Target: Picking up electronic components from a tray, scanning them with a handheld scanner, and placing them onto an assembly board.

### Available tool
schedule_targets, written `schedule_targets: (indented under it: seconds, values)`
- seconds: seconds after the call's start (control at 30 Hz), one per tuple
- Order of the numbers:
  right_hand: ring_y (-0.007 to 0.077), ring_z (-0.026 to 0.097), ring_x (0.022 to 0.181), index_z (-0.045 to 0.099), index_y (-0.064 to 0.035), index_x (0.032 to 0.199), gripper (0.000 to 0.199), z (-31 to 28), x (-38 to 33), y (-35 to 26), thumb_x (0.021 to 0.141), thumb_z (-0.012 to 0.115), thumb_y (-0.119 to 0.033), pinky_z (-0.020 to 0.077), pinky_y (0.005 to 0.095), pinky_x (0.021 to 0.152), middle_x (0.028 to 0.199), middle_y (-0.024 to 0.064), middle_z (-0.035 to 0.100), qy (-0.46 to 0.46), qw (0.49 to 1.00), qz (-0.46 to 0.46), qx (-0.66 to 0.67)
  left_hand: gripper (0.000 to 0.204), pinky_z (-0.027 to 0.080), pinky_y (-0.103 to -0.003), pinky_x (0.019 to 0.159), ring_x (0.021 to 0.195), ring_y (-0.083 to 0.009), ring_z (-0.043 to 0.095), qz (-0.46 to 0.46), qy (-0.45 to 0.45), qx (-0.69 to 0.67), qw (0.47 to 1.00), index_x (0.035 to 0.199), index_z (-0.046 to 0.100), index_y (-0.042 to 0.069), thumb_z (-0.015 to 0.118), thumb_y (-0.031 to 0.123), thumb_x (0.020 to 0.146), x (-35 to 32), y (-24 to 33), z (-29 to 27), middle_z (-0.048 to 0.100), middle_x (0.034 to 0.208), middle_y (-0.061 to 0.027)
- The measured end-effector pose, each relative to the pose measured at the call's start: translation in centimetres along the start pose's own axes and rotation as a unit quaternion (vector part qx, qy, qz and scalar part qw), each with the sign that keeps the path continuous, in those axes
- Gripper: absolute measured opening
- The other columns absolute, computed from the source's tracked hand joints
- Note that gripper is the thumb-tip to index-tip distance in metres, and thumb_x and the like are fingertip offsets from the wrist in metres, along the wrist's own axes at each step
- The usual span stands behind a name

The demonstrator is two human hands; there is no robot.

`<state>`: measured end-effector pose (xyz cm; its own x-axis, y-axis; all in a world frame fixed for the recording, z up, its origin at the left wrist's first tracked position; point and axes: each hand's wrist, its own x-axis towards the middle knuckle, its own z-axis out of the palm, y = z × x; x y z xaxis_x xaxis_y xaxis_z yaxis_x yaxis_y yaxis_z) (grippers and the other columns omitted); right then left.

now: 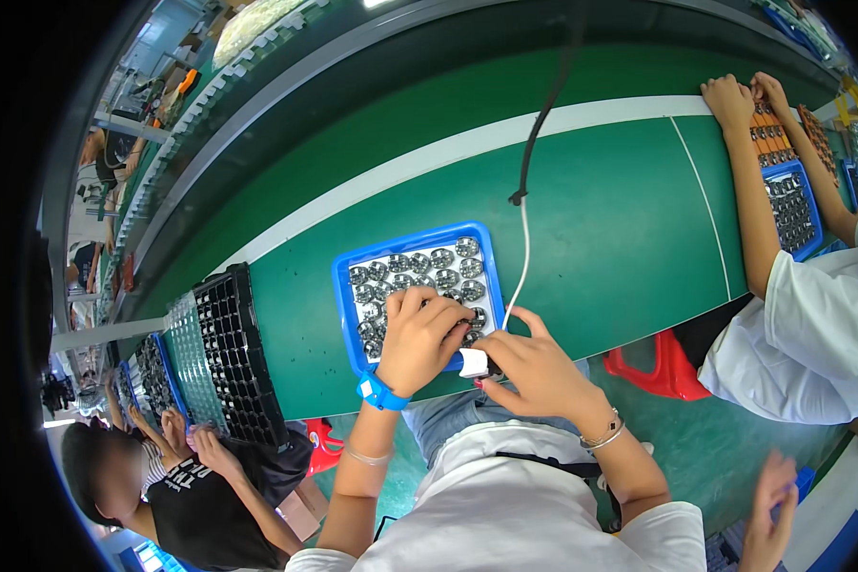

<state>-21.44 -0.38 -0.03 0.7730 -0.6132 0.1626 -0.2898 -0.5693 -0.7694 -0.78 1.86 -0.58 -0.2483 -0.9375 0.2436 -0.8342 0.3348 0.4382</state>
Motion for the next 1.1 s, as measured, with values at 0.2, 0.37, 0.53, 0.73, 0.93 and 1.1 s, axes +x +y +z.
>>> schedule_targets:
  seconds: [0.2, 0.37, 0.53, 0.73, 0.93, 1.1]
  values:
    - [0.0282, 0.062, 0.091, 0.057, -0.0035, 0.112, 0.037, 0.3, 0.4, 0.3, 0.08, 0.068, -0.02, 0.0314, 0.0526, 0.109, 0.097, 0.0109, 0.063, -0.029, 1.0, 0.007, 0.009, 0.013, 0.035, -0.038, 0.085, 0.094, -0.0208, 0.054, 0.014, 0.005, 0.0, 1.0, 0.085, 0.069, 0.014, 0.075, 0.015, 0.073, 0.0, -0.2, -0.1, 0.064, 0.089, 0.0037]
    - [0.0309, 0.059, 0.098, 0.058, -0.0043, 0.112, 0.038, -0.6, -0.8, 1.1, 0.078, 0.072, -0.012, 0.04, 0.045, 0.1, 0.104, 0.0116, 0.065, 0.124, 0.988, 0.05, 0.078, 0.012, 0.034, -0.038, 0.085, 0.093, -0.0205, 0.054, 0.012, 0.023, -0.03, 0.999, 0.084, 0.069, 0.014, 0.075, 0.015, 0.074, 0.0, -0.1, -0.4, 0.064, 0.089, 0.0042]
    - [0.0297, 0.059, 0.099, 0.06, -0.0045, 0.114, 0.042, -1.2, -0.4, 1.5, 0.074, 0.071, -0.003, 0.0446, 0.0384, 0.089, 0.11, 0.0116, 0.064, 0.144, 0.984, 0.049, 0.098, 0.012, 0.034, -0.038, 0.085, 0.092, -0.0195, 0.055, 0.033, 0.029, -0.064, 0.997, 0.084, 0.069, 0.014, 0.075, 0.015, 0.073, 0.8, 1.6, -1.7, 0.065, 0.091, 0.005]
    - [0.0308, 0.061, 0.101, 0.061, -0.0042, 0.114, 0.043, -1.2, -0.3, 1.6, 0.073, 0.07, 0.002, 0.0476, 0.0385, 0.088, 0.111, 0.0127, 0.065, 0.158, 0.98, 0.043, 0.116, 0.016, 0.035, -0.038, 0.085, 0.093, -0.0202, 0.055, 0.034, 0.037, -0.09, 0.995, 0.085, 0.07, 0.015, 0.078, 0.017, 0.071, 1.1, 2.3, -1.8, 0.064, 0.094, 0.004]
    - [0.0302, 0.061, 0.101, 0.061, -0.0047, 0.114, 0.043, -1.0, -0.4, 1.8, 0.073, 0.07, 0.001, 0.0477, 0.0381, 0.088, 0.111, 0.0124, 0.065, 0.149, 0.98, 0.037, 0.129, 0.021, 0.035, -0.039, 0.086, 0.095, -0.022, 0.055, 0.022, 0.025, -0.084, 0.996, 0.087, 0.071, 0.015, 0.08, 0.02, 0.07, 0.8, 2.1, -1.8, 0.062, 0.102, 0.0007]
    - [0.0306, 0.062, 0.1, 0.061, -0.0036, 0.114, 0.041, -0.8, -0.5, 1.7, 0.074, 0.07, 0.001, 0.048, 0.038, 0.087, 0.11, 0.0129, 0.065, 0.157, 0.976, 0.043, 0.146, 0.02, 0.035, -0.039, 0.088, 0.103, -0.0224, 0.057, 0.018, 0.023, -0.091, 0.995, 0.087, 0.07, 0.014, 0.08, 0.019, 0.07, 0.8, 2.1, -1.8, 0.064, 0.104, -0.0002]
